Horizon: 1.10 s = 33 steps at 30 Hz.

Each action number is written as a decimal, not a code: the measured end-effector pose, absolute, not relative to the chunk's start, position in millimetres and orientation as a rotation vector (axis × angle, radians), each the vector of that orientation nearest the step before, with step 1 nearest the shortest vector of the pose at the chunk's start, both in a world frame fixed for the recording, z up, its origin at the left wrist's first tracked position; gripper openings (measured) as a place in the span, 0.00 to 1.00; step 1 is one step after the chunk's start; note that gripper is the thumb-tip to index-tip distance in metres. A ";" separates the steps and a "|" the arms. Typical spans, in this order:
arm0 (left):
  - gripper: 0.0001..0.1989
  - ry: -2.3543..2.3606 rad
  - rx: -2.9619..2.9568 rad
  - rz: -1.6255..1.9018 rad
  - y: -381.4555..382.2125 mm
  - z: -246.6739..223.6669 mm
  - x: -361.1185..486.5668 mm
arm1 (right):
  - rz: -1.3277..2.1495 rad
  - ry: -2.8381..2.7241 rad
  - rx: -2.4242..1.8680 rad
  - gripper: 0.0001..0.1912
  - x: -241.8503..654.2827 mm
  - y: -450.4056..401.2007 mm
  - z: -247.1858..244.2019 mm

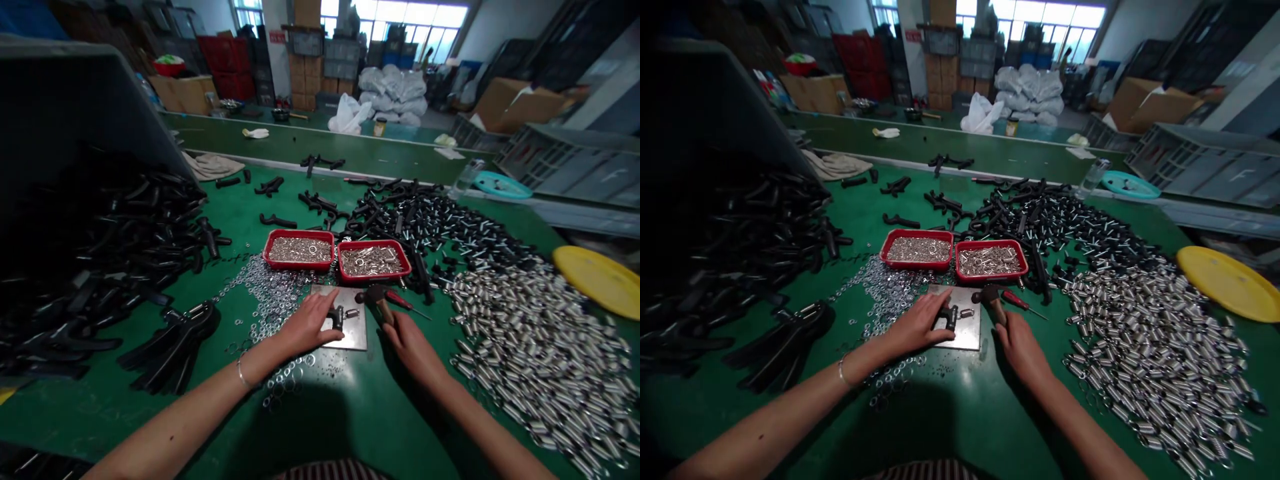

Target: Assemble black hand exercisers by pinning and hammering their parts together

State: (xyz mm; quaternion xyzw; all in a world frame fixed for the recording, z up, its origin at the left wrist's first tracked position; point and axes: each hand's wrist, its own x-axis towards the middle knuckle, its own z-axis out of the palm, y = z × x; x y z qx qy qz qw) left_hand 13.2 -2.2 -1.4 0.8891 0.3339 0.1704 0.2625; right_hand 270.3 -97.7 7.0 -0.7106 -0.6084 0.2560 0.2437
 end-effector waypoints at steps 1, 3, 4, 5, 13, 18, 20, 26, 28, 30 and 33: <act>0.46 0.922 2.346 0.494 -8.9 0.3 12.4 | 0.528 -1.696 -1.891 0.20 269.6 -97.9 9.9; 0.42 0.941 2.217 0.533 -24.1 3.4 10.0 | 0.425 -1.776 -1.738 0.22 263.3 -96.4 18.1; 0.41 0.939 2.160 0.537 -31.4 4.6 8.0 | 0.513 -1.814 -1.657 0.22 258.4 -94.7 22.1; 0.41 0.935 2.115 0.537 -37.9 5.4 5.5 | 0.664 -1.837 -1.578 0.20 253.3 -92.6 25.4; 0.36 0.973 2.116 0.649 -59.2 2.5 -11.5 | 1.426 -1.487 -1.295 0.14 233.6 -90.2 25.3; 0.35 0.907 2.298 0.749 -63.7 5.5 -2.8 | 1.484 -1.266 -1.278 0.12 229.5 -100.3 31.8; 0.33 0.876 2.338 0.726 -57.5 17.0 3.4 | 1.239 -1.381 -1.404 0.09 231.0 -107.6 37.8; 0.19 0.637 2.675 0.646 -0.5 68.8 77.1 | 0.951 -1.613 -1.480 0.15 235.5 -146.4 31.9; 0.20 0.477 2.810 0.510 18.8 70.3 126.2 | 1.003 -1.554 -1.461 0.14 232.2 -161.4 22.2; 0.21 0.323 2.933 0.402 32.2 60.0 179.5 | 1.063 -1.482 -1.429 0.13 228.4 -174.3 12.2; 0.20 0.202 3.122 0.274 41.2 34.8 250.3 | 1.185 -1.378 -1.428 0.13 227.2 -187.1 0.1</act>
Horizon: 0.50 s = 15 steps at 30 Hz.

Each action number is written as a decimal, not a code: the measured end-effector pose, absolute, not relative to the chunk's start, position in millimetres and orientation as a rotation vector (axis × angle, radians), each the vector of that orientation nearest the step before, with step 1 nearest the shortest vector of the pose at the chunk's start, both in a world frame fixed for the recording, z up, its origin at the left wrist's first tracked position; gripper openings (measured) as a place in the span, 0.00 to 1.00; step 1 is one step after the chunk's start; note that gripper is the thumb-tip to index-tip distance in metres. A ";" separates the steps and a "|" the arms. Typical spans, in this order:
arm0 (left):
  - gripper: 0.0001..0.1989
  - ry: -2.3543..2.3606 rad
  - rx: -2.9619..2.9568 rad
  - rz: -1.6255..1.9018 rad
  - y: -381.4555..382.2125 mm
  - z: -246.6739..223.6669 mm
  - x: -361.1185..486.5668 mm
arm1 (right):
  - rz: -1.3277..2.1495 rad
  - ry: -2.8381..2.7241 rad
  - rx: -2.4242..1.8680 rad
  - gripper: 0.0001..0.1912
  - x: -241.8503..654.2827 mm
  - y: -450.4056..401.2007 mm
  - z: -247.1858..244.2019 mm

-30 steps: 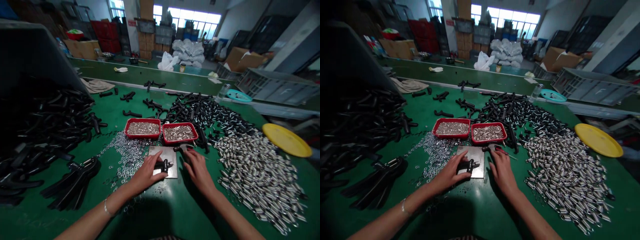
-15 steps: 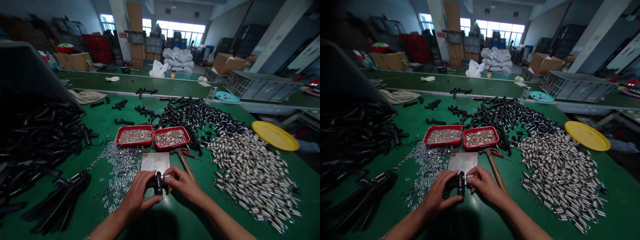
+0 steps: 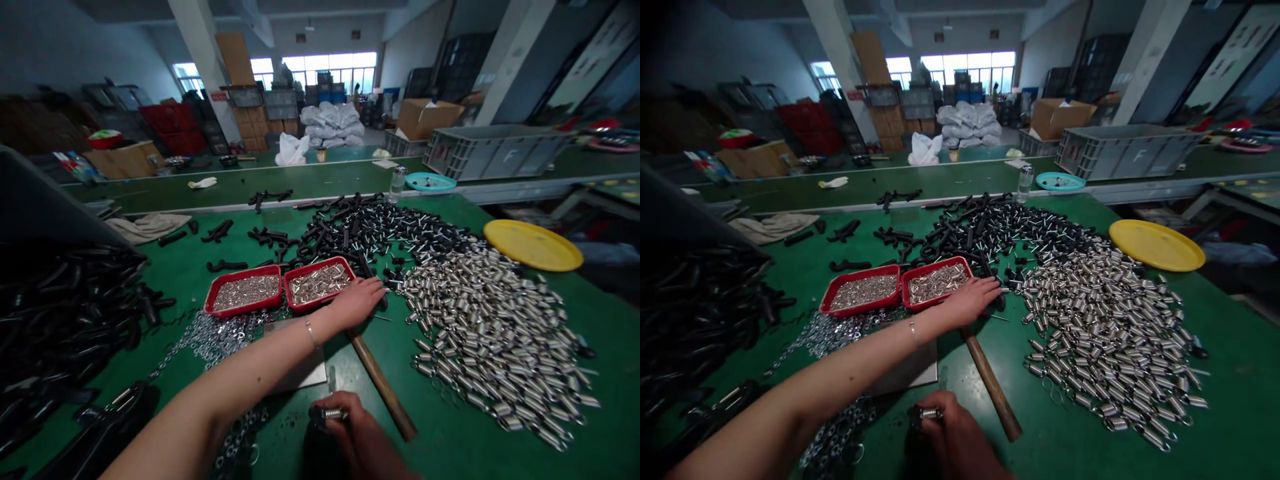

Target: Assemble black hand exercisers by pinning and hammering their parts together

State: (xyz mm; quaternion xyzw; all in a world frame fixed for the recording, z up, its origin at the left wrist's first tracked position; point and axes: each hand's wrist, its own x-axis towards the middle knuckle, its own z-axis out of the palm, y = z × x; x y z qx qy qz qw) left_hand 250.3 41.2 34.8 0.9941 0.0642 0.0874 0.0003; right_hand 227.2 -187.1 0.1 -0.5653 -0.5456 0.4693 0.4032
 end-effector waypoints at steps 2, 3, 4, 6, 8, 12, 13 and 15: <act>0.17 0.216 3.216 0.185 42.3 20.6 283.4 | 1.265 -1.281 -1.427 0.13 230.6 -191.6 -4.5; 0.15 0.229 3.240 0.154 42.0 15.6 295.2 | 1.297 -1.211 -1.411 0.14 233.3 -193.0 -5.6; 0.13 0.234 3.253 0.136 41.5 12.2 304.0 | 1.331 -1.124 -1.377 0.15 236.5 -193.8 -6.1; 0.11 0.232 3.257 0.120 40.4 8.8 314.7 | 1.416 -0.921 -1.273 0.16 243.3 -193.8 -5.9; 0.11 0.261 3.255 0.094 39.1 8.1 319.5 | 1.531 -0.737 -1.165 0.17 248.5 -191.7 -5.8; 0.11 0.322 3.230 0.067 36.6 13.0 323.0 | 1.766 -0.621 -1.051 0.21 244.8 -185.3 -8.7; 0.10 0.317 3.210 0.109 36.3 17.1 323.0 | 1.816 -0.626 -1.045 0.22 240.9 -184.5 -9.6; 0.10 0.332 3.085 0.306 36.0 30.5 319.2 | 1.878 -0.644 -1.052 0.25 232.0 -184.1 -10.3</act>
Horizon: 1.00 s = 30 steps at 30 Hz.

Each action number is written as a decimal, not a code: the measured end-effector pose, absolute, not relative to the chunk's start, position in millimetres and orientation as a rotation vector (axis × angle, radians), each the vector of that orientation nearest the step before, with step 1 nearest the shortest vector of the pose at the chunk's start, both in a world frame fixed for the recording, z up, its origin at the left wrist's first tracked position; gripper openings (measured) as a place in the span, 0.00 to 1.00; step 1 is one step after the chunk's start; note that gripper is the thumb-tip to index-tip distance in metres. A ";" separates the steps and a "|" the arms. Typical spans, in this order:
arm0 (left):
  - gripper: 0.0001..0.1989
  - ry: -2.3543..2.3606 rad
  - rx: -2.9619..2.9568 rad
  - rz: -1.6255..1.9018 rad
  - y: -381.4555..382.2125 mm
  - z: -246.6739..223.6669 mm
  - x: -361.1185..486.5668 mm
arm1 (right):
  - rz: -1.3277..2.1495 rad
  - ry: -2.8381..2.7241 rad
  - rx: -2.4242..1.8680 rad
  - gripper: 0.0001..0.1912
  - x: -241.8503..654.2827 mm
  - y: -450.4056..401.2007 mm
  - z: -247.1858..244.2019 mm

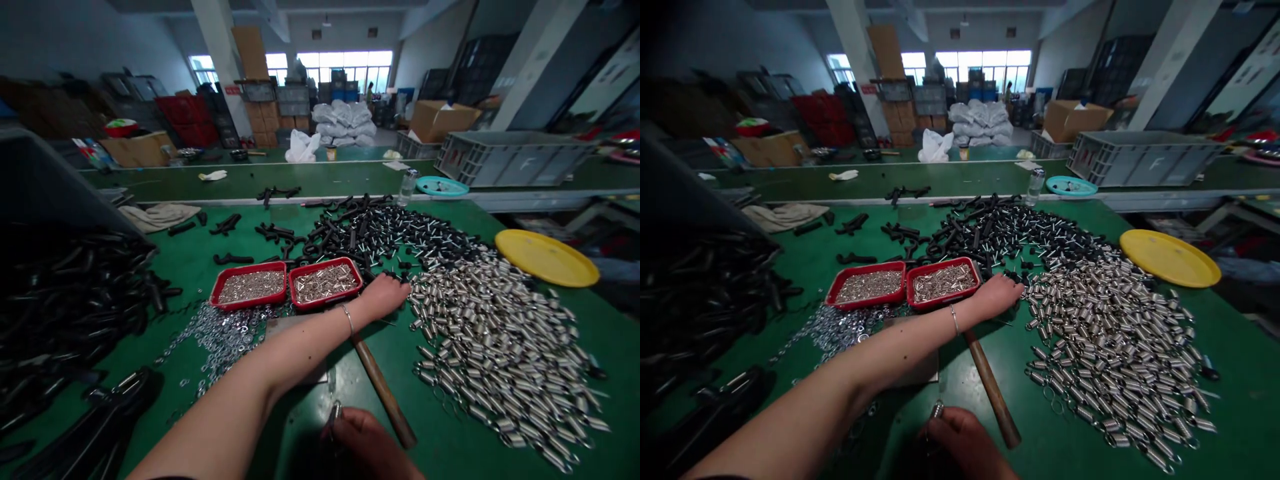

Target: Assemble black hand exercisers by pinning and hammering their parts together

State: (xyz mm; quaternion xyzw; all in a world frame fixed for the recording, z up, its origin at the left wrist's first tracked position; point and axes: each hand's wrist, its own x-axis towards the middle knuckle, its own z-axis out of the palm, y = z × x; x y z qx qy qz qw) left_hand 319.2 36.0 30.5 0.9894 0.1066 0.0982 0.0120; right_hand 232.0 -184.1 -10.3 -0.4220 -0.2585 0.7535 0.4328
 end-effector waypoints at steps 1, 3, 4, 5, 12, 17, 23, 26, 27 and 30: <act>0.11 0.349 3.002 0.424 35.9 39.8 313.9 | 1.872 -0.648 -1.078 0.26 228.2 -184.3 -9.5; 0.11 0.390 2.789 0.620 35.4 61.1 292.1 | 1.788 -0.663 -1.161 0.27 223.8 -184.0 -4.4; 0.11 0.414 2.664 0.680 34.7 71.4 274.6 | 1.716 -0.680 -1.210 0.27 223.6 -182.7 -0.1; 0.11 0.442 2.529 0.723 33.5 80.2 252.6 | 1.628 -0.700 -1.267 0.26 224.7 -180.3 5.2; 0.21 0.955 1.426 0.782 -0.7 60.1 62.4 | 1.026 -1.093 -1.572 0.20 223.1 -128.2 37.1; 0.21 1.079 1.301 0.759 -39.6 24.9 11.5 | 0.857 -1.513 -1.597 0.16 185.7 -90.6 34.5; 0.19 1.092 1.350 0.751 -50.7 24.0 6.0 | 0.751 -1.663 -1.672 0.15 169.6 -88.5 32.4; 0.18 1.061 1.404 0.692 -51.0 23.6 8.8 | 0.678 -1.707 -1.711 0.16 173.5 -92.3 35.0; 0.18 1.059 1.419 0.684 -51.0 23.0 10.6 | 0.654 -1.736 -1.730 0.15 175.1 -92.5 36.4; 0.18 1.066 1.465 0.695 -49.9 22.2 18.1 | 0.610 -1.825 -1.770 0.15 179.7 -89.7 40.5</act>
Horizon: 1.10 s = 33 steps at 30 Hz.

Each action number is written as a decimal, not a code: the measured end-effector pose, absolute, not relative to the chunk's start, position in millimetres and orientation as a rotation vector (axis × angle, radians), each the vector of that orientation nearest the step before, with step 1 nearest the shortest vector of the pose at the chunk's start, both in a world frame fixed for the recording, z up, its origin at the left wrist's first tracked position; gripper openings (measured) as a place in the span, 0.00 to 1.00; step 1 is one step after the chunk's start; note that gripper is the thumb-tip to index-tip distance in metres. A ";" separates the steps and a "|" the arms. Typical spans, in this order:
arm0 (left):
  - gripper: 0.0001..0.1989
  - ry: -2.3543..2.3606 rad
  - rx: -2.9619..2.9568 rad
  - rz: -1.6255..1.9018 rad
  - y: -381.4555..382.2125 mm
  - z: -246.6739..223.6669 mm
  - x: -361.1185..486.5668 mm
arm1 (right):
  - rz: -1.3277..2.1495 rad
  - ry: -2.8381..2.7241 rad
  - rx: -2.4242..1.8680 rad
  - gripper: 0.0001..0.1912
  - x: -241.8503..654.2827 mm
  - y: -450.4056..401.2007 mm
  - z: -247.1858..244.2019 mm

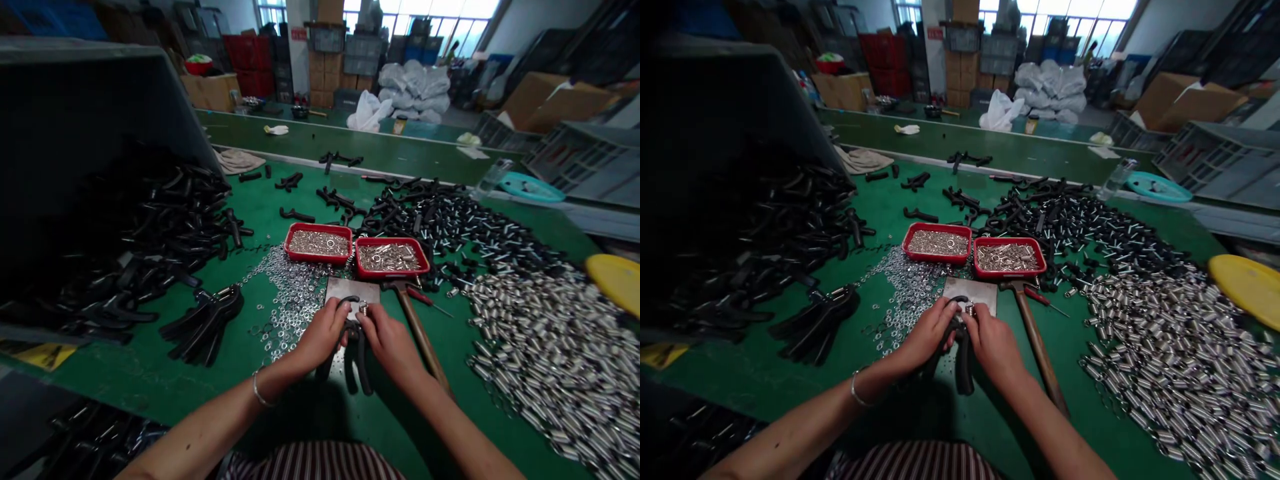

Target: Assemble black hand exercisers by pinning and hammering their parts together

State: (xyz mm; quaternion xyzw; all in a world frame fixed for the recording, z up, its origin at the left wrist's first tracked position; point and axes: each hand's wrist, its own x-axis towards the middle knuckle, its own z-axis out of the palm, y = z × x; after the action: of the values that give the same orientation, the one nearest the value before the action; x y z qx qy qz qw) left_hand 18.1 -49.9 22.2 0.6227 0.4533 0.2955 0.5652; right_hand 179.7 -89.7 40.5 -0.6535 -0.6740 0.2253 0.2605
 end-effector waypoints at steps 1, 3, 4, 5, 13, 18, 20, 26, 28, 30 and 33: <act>0.18 1.071 1.482 0.700 -49.3 22.7 20.7 | 0.605 -1.841 -1.770 0.14 181.1 -88.1 41.4; 0.18 1.090 1.529 0.693 -48.1 25.3 25.2 | 0.603 -1.833 -1.748 0.14 183.7 -85.7 41.6; 0.17 1.104 1.565 0.679 -47.6 27.0 26.9 | 0.605 -1.816 -1.732 0.14 184.8 -85.4 40.9; 0.17 1.123 1.610 0.662 -47.3 28.8 28.1 | 0.612 -1.790 -1.718 0.13 185.7 -85.9 39.8; 0.18 1.238 2.062 0.456 -47.3 30.2 25.2 | 0.836 -1.581 -1.586 0.12 189.8 -100.0 37.8; 0.17 1.112 2.394 0.244 -49.9 31.9 15.5 | 1.096 -1.622 -1.450 0.13 193.5 -104.3 39.7; 0.17 1.064 2.474 0.123 -52.8 32.1 12.3 | 1.205 -1.609 -1.397 0.14 191.8 -108.1 35.8; 0.20 1.025 2.619 0.021 -30.2 31.5 15.3 | 1.198 -1.699 -1.447 0.16 192.6 -91.4 21.3; 0.20 1.057 2.639 0.060 -8.9 30.9 19.7 | 1.116 -1.808 -1.487 0.17 204.1 -68.4 24.1; 0.19 1.060 2.686 0.094 12.4 30.7 23.7 | 0.890 -1.891 -1.565 0.18 222.3 -42.0 31.9; 0.16 1.030 2.829 0.147 37.7 35.3 31.1 | 0.373 -2.010 -1.748 0.13 254.8 -8.2 46.7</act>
State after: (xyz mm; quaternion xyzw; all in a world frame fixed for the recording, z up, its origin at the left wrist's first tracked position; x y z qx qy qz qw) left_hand 31.1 37.7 35.3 0.9367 0.3409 0.0488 0.0638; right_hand 254.8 -8.2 46.7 -0.6333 -0.7283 0.1352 0.2238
